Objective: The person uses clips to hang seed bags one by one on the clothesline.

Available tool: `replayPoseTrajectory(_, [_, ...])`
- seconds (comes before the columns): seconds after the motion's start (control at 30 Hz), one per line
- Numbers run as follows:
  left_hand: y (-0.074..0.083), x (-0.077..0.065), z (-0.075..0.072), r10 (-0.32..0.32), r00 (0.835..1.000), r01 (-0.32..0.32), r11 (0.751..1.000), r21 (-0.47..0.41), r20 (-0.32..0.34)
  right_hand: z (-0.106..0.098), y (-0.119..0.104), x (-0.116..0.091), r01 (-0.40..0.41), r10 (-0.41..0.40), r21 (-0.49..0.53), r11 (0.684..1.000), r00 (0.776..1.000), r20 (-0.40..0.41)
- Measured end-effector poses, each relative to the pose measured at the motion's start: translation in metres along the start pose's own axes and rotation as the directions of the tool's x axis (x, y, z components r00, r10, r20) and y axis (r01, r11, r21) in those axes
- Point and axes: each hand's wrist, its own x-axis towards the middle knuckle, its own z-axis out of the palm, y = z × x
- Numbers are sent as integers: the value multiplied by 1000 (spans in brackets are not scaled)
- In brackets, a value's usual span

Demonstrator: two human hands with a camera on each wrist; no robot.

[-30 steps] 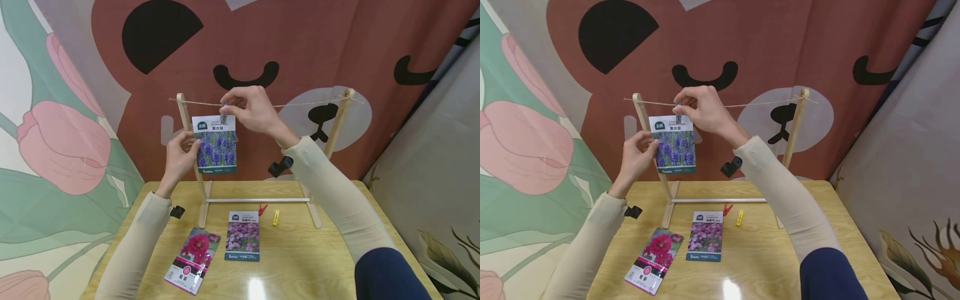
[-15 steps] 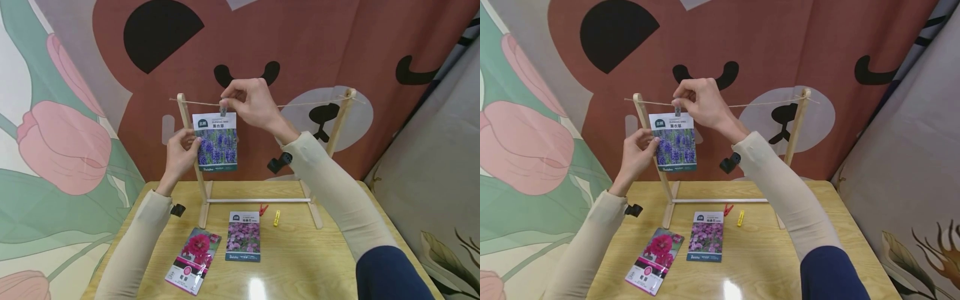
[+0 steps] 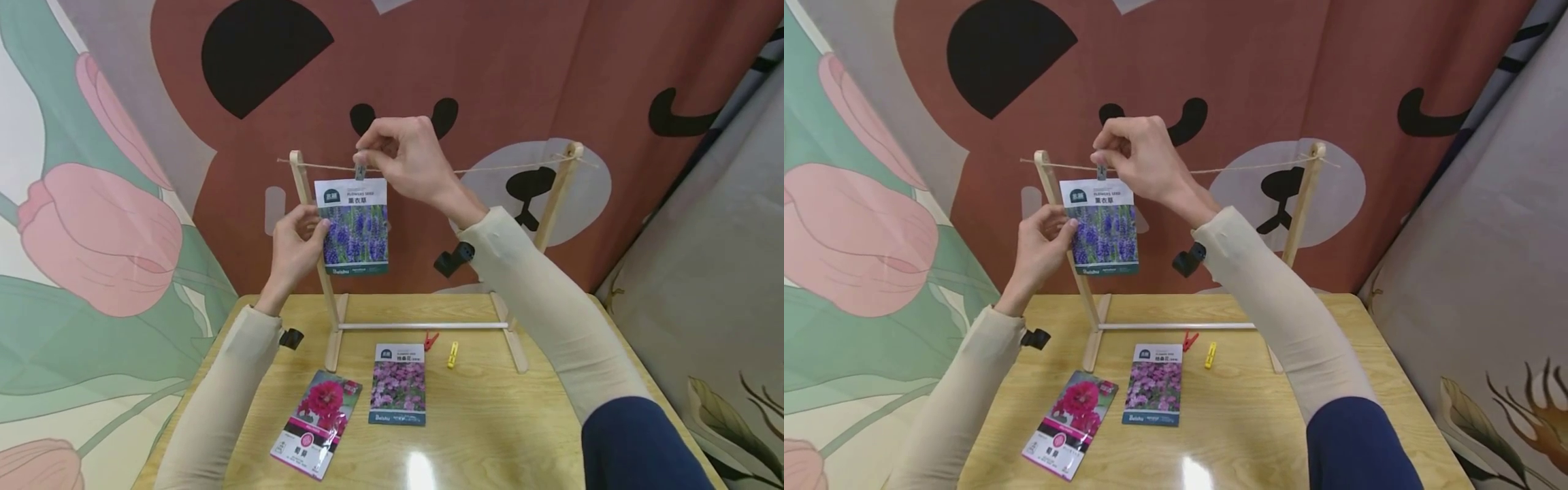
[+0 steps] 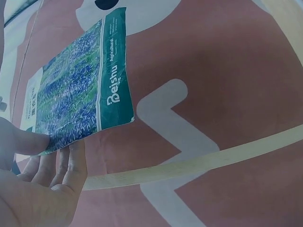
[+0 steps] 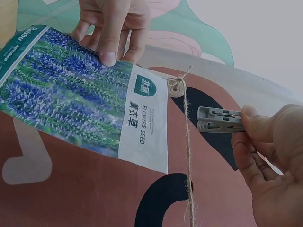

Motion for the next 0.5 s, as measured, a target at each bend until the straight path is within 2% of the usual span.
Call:
replayPoseTrajectory(0.23, [2, 2, 1, -9, 1000, 9, 1000, 10, -6, 1, -2, 4, 4, -4, -5, 1000, 1000, 7])
replayPoseTrajectory(0.5, [1, 5, 1, -6, 1000, 6, 1000, 8, -8, 4, 2, 7, -35, 36, -27, 999, 999, 19])
